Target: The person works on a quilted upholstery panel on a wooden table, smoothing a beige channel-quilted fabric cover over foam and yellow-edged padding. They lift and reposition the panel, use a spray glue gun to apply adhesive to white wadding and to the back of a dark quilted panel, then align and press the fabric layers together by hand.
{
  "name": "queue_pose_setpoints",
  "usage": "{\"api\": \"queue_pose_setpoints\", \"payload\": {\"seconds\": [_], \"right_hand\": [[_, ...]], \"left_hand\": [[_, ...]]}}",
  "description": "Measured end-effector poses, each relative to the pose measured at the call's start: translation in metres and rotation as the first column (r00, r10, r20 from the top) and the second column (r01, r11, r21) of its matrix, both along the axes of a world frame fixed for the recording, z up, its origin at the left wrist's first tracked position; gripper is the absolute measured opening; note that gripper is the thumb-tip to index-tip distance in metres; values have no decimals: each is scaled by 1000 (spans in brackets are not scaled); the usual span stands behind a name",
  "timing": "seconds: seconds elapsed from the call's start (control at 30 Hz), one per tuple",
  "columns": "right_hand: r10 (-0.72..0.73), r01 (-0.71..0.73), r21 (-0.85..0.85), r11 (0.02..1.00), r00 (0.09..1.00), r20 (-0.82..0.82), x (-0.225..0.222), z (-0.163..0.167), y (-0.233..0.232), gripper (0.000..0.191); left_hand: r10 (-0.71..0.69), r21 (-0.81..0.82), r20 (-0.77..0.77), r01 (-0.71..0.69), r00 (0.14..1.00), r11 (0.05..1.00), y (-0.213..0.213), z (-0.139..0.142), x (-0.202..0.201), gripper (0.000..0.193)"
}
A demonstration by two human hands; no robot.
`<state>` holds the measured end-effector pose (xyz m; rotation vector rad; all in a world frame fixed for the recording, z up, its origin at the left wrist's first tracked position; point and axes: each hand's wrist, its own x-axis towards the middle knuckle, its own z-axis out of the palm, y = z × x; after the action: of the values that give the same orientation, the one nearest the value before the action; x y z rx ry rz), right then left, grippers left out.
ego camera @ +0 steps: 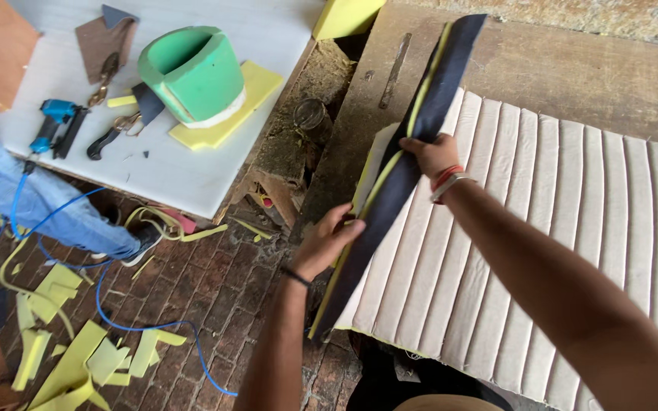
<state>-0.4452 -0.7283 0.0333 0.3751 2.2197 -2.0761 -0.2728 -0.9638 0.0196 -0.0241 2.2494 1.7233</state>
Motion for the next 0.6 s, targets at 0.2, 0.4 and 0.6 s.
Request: {"api": "queue_pose_setpoints", "payload": {"seconds": [0.2,0.4,0.6], "right_hand": [[111,-109,28,994,992,-67,12,-23,-23,46],[166,-183,652,736,982,88,78,-42,79,71],[297,-271,928,257,936,191,118,-95,126,82]], "left_hand": [[80,-525,-47,-93,996,846,24,-32,-57,57],[240,-532,-43,-225,970,816,-21,-104,-78,36],[326,-406,126,-251,937,879,-27,-150,-77,35]]}}
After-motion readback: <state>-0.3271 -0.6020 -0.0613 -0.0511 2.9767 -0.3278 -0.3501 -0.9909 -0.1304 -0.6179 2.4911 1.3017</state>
